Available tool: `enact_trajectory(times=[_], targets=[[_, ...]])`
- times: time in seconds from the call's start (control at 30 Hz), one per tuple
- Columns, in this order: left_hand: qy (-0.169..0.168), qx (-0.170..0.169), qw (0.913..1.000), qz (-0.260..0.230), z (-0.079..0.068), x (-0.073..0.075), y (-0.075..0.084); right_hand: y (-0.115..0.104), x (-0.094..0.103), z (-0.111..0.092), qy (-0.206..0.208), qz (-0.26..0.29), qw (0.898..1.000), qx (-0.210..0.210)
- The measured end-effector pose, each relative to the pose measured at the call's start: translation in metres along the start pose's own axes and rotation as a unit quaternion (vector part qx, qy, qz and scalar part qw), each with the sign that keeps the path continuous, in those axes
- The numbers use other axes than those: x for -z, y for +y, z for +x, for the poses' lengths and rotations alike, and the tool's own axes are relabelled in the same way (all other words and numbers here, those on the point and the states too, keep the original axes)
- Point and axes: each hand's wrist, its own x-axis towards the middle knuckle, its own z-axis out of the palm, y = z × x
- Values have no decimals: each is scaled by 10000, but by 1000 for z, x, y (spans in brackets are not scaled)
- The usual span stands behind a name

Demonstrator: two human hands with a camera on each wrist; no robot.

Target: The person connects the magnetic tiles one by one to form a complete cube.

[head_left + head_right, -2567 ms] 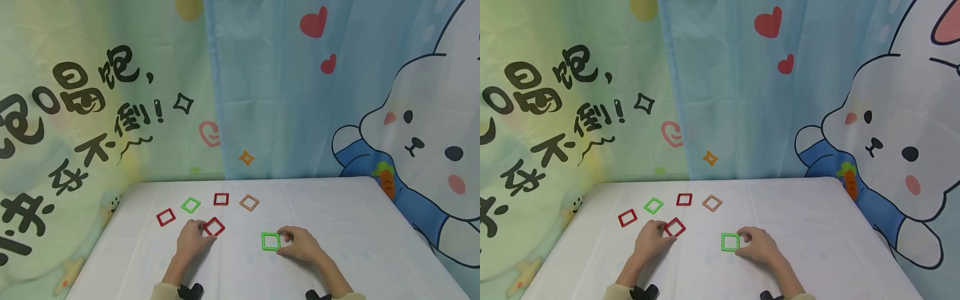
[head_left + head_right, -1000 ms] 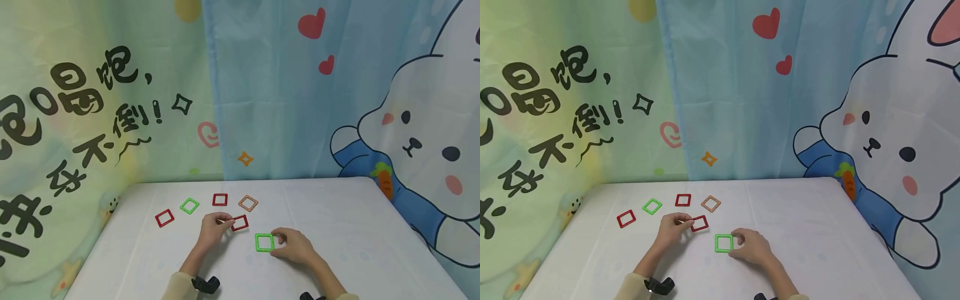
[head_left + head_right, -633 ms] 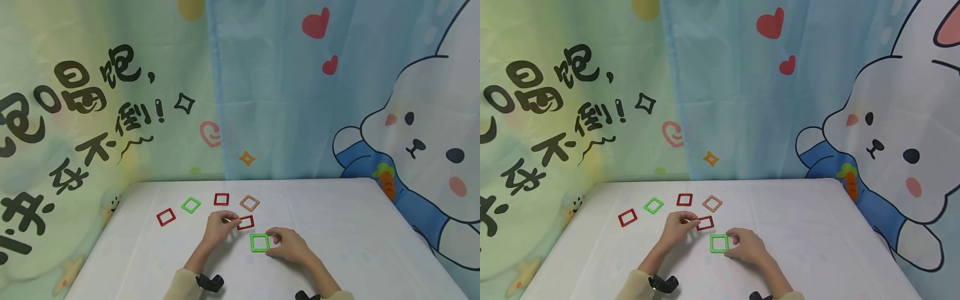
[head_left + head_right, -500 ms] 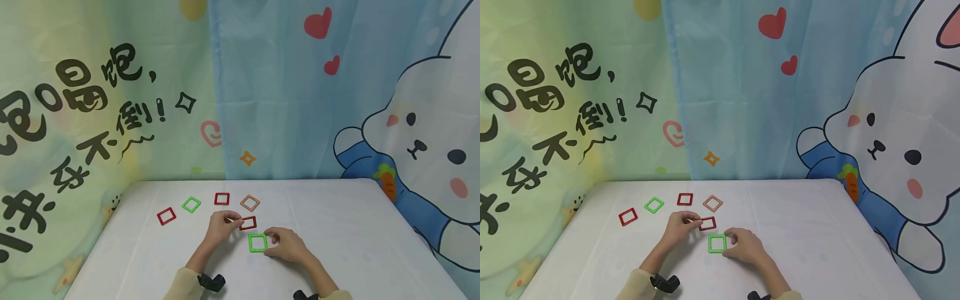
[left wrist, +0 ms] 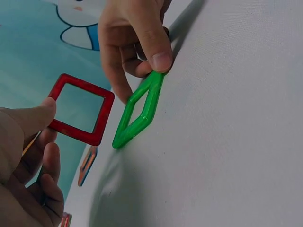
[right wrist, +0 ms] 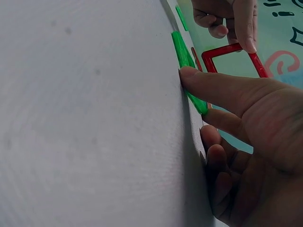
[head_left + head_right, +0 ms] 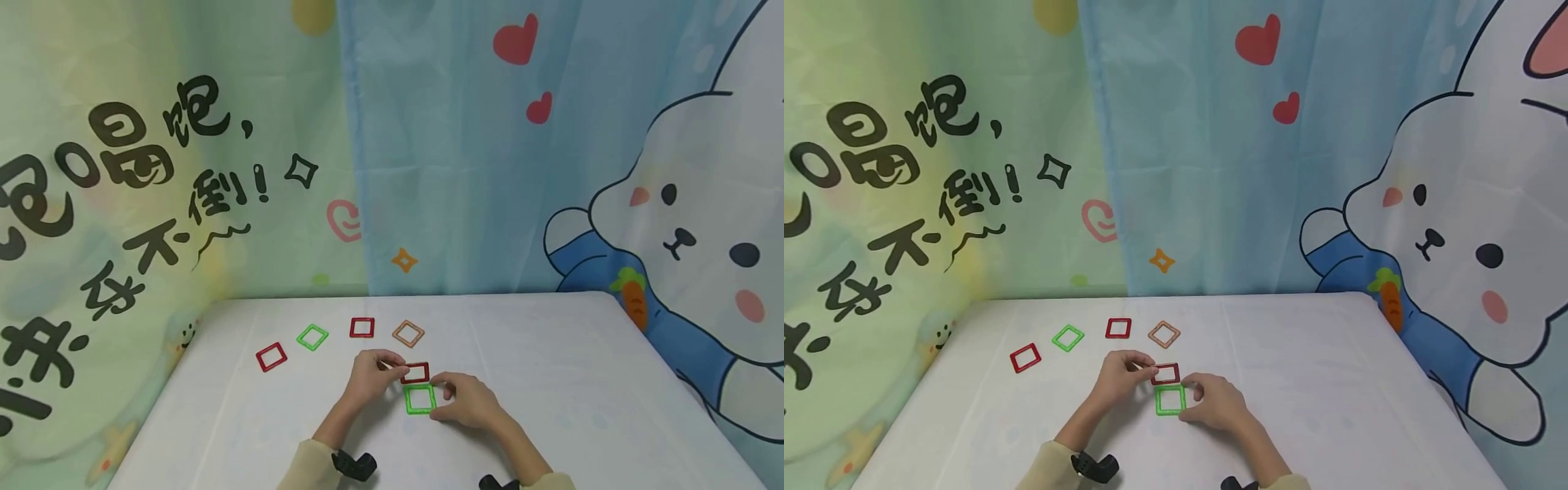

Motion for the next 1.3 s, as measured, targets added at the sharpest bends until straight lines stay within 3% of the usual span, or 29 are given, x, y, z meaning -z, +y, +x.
enact_trajectory(times=[0.67,1.13,1.3], targets=[[-71,214,9997,-72,-1,-5,0,1,-2,1,43,-27,10000,45],[-71,156,9998,-36,0,-8,-1,2,-3,1,75,-92,9999,-46],[-98,171,9998,-80,0,-9,-3,4,0,2,-47,82,9998,174]])
